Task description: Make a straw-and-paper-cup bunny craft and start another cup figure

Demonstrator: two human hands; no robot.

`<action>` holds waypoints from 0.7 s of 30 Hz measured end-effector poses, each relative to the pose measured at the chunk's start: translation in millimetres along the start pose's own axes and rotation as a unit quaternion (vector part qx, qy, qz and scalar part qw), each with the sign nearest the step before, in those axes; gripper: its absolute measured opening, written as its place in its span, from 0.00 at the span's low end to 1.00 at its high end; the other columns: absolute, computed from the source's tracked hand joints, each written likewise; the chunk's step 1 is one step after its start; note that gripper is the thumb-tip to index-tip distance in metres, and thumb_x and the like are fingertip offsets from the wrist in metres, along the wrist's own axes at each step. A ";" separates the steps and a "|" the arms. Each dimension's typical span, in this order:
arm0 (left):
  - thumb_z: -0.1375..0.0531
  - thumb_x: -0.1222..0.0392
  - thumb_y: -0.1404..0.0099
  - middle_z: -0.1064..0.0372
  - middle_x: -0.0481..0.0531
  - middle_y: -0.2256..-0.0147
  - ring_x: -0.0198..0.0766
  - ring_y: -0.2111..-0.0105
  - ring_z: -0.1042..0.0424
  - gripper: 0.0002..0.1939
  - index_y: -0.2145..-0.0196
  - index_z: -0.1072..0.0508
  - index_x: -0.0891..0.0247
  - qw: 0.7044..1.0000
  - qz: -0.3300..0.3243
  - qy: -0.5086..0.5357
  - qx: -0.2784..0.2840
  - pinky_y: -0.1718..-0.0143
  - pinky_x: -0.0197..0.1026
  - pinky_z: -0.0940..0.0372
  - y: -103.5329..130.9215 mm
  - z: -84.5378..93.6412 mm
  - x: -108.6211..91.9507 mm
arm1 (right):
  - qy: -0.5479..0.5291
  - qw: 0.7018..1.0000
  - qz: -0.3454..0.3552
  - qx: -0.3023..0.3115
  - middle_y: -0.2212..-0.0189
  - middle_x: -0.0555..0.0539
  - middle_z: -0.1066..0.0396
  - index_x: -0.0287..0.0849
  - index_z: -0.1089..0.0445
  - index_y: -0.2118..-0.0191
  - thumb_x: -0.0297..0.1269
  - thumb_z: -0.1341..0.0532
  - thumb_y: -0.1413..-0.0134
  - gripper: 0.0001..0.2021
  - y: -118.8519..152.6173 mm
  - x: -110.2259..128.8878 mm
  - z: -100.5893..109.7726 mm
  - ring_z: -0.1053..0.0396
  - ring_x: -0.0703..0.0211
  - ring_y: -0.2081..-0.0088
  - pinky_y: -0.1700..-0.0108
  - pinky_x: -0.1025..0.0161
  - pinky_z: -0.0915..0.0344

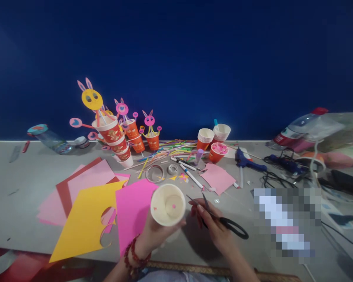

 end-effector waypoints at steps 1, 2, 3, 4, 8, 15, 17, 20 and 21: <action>0.26 0.69 0.52 0.22 0.59 0.54 0.56 0.47 0.27 0.24 0.55 0.22 0.61 1.000 0.004 -0.010 0.012 0.40 0.55 0.35 -1.9 -5.0 -1.4 | 0.001 1.000 0.003 0.005 0.72 0.48 0.26 0.43 0.22 0.56 0.54 0.44 0.34 0.20 2.0 2.3 -2.6 0.32 0.59 0.75 0.72 0.64 0.32; 0.26 0.65 0.50 0.21 0.58 0.55 0.54 0.51 0.24 0.23 0.55 0.22 0.62 1.000 0.006 0.005 0.016 0.42 0.54 0.32 -4.3 -10.2 -3.5 | 0.003 1.000 0.009 0.008 0.72 0.48 0.26 0.43 0.22 0.56 0.54 0.44 0.34 0.21 3.8 4.6 -4.8 0.31 0.59 0.75 0.71 0.64 0.31; 0.27 0.60 0.46 0.21 0.58 0.56 0.51 0.53 0.23 0.20 0.55 0.22 0.63 0.999 0.023 0.043 0.012 0.44 0.53 0.31 -7.2 -15.3 -5.2 | 0.004 1.000 0.017 0.011 0.72 0.48 0.25 0.43 0.22 0.56 0.53 0.44 0.34 0.20 5.6 6.8 -6.7 0.31 0.59 0.75 0.71 0.64 0.31; 0.29 0.56 0.42 0.21 0.57 0.57 0.49 0.55 0.22 0.18 0.56 0.22 0.64 0.994 0.057 0.096 0.002 0.45 0.51 0.30 -10.1 -20.0 -6.2 | 0.004 1.000 0.029 0.012 0.73 0.49 0.25 0.44 0.22 0.56 0.52 0.44 0.33 0.20 7.1 9.3 -8.4 0.30 0.59 0.75 0.71 0.64 0.30; 0.39 0.50 0.31 0.20 0.58 0.64 0.42 0.59 0.20 0.15 0.62 0.22 0.68 0.950 0.181 0.241 -0.077 0.49 0.47 0.28 -17.9 -32.1 -5.7 | 0.042 0.993 0.110 0.025 0.75 0.50 0.25 0.48 0.21 0.62 0.46 0.44 0.32 0.16 11.2 23.7 -16.4 0.29 0.58 0.76 0.71 0.64 0.30; 0.35 0.44 0.35 0.20 0.59 0.62 0.46 0.61 0.20 0.21 0.60 0.21 0.68 0.929 0.256 0.265 -0.047 0.72 0.36 0.29 -14.5 -37.9 -3.3 | 0.098 0.981 0.165 0.005 0.73 0.48 0.23 0.51 0.21 0.65 0.45 0.46 0.31 0.17 7.8 40.8 -33.0 0.24 0.53 0.67 0.62 0.61 0.25; 0.34 0.45 0.36 0.19 0.58 0.61 0.46 0.60 0.20 0.21 0.59 0.21 0.68 0.932 0.244 0.263 -0.037 0.73 0.35 0.30 -13.6 -37.8 -3.3 | 0.096 0.984 0.151 -0.005 0.73 0.48 0.23 0.50 0.22 0.68 0.46 0.47 0.31 0.18 6.6 40.4 -36.7 0.24 0.52 0.67 0.61 0.61 0.25; 0.35 0.45 0.35 0.19 0.58 0.60 0.47 0.59 0.20 0.20 0.59 0.20 0.66 0.945 0.209 0.251 -0.030 0.71 0.37 0.28 -13.4 -37.1 -2.1 | 0.088 0.988 0.126 -0.020 0.77 0.50 0.26 0.48 0.25 0.72 0.49 0.46 0.31 0.21 6.1 39.6 -40.2 0.26 0.55 0.73 0.67 0.64 0.26; 0.36 0.45 0.34 0.19 0.58 0.59 0.47 0.58 0.20 0.19 0.59 0.20 0.66 0.947 0.201 0.249 -0.026 0.70 0.37 0.27 -13.3 -37.0 -1.3 | 0.082 0.990 0.115 -0.025 0.77 0.50 0.26 0.47 0.25 0.73 0.50 0.46 0.32 0.21 6.0 39.6 -40.8 0.26 0.56 0.73 0.68 0.64 0.27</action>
Point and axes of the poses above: each hand's wrist, its own y-axis away from the middle knuckle, its own z-axis out of the back of the hand, x = y × z, the point moved 2 cm from there along -y, towards the middle knuckle
